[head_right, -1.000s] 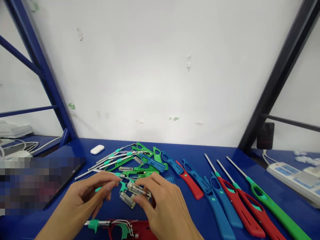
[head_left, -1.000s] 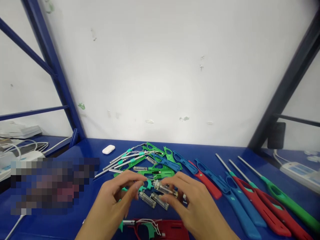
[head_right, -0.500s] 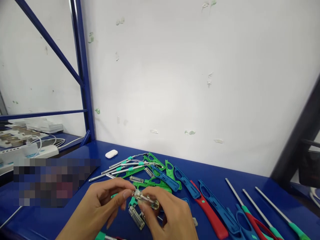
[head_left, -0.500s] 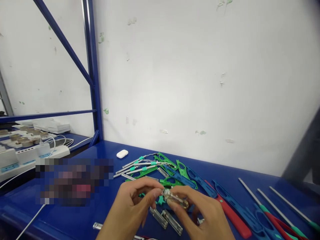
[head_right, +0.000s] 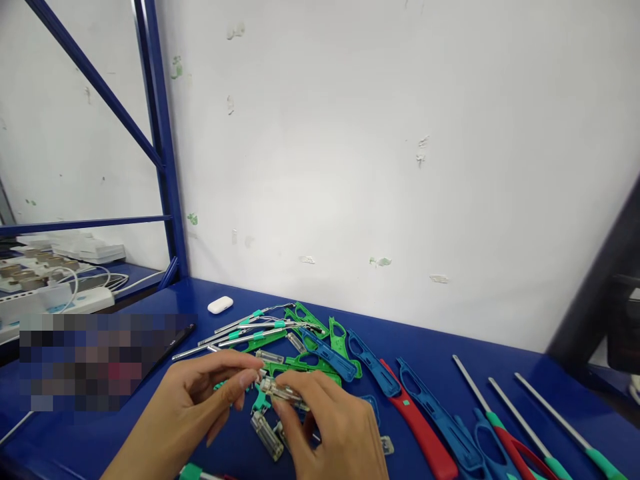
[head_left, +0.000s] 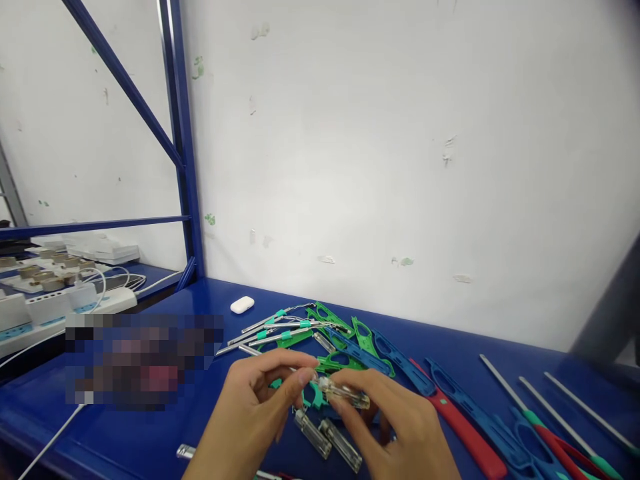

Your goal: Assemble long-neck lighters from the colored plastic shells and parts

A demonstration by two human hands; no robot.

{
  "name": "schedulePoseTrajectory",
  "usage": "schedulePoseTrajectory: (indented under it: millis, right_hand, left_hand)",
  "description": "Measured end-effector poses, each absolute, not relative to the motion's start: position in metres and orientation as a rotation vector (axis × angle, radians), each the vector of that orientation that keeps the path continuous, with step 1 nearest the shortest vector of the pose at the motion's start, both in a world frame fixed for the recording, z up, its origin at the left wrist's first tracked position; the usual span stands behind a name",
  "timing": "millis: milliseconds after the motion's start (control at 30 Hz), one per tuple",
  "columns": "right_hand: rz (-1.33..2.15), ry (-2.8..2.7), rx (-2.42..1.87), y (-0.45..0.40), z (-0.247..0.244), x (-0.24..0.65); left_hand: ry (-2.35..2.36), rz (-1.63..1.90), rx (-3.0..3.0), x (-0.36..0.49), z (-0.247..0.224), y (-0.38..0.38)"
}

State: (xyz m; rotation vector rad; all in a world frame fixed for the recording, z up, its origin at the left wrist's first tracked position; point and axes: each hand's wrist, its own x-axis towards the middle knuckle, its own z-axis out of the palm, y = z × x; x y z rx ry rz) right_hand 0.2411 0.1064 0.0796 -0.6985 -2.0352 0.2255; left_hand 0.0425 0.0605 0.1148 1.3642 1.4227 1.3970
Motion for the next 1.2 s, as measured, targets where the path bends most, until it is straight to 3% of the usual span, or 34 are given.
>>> schedulePoseTrajectory:
  millis: [533,800,1200]
  right_hand:
    - [0.227,-2.038,-0.671,0.1063,0.0803,0.2399]
    - [0.181,-2.047,-0.677,0.1069,0.0802,0.2400]
    - [0.117,-2.111,-0.694,0.1081,0.0768,0.2439]
  left_hand:
    - [1.369,1.598,1.365,0.0435,0.1172,0.0591]
    - [1.243,1.557,1.354,0.0422,0.1093,0.0618]
    - [1.492,1.425,1.516,0.0420,0.1150,0.0552]
